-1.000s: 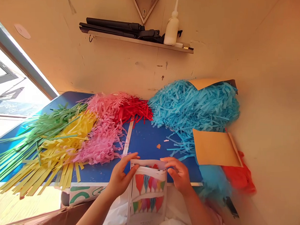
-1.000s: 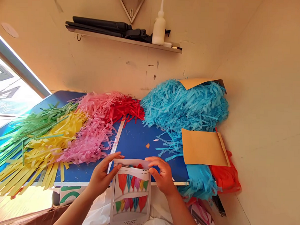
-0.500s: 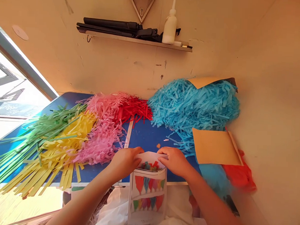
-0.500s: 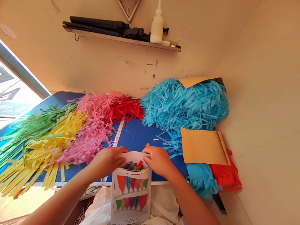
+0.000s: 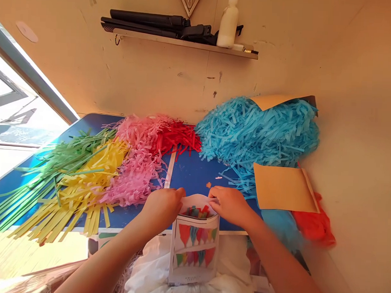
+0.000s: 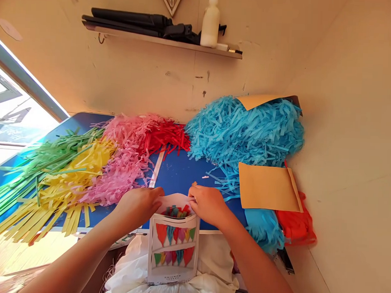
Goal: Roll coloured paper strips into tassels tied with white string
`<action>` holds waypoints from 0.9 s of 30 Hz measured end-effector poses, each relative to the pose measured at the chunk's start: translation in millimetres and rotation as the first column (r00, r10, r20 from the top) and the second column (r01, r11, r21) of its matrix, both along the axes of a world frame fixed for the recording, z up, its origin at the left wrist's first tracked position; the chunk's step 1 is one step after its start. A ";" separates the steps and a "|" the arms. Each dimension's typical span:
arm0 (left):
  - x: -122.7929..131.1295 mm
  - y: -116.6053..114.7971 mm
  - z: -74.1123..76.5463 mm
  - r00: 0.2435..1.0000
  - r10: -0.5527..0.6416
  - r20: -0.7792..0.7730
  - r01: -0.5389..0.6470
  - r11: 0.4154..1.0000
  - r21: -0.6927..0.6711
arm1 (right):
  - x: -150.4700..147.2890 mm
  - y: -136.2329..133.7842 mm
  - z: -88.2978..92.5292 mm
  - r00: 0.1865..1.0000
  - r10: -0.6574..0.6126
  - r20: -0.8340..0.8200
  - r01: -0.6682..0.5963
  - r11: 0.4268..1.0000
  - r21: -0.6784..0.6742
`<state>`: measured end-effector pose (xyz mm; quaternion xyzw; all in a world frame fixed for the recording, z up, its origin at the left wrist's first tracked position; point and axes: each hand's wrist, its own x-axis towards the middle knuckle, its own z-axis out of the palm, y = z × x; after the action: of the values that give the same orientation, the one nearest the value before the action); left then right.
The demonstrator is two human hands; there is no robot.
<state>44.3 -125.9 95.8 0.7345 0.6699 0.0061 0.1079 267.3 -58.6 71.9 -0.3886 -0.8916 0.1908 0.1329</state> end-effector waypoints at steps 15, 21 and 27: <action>-1.5 -35.1 -63.8 0.591 0.007 0.806 -0.382 0.883 0.273 | 11.9 -37.9 -60.5 0.536 -0.445 -0.717 0.058 0.867 -0.495; 15.2 -72.2 -117.2 0.545 -0.149 0.825 -0.562 0.666 0.491 | 8.2 -91.1 -109.8 0.510 -0.452 -0.732 0.108 0.878 -0.467; 1.9 -61.5 -103.6 0.520 -0.088 0.850 -0.483 0.790 0.377 | 17.2 -82.0 -91.6 0.544 -0.347 -0.764 0.004 0.912 -0.411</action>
<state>46.2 -187.4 -7.8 0.5495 0.5839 0.5682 0.1848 284.4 -140.6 -19.7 -0.3602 -0.6294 0.4956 0.4781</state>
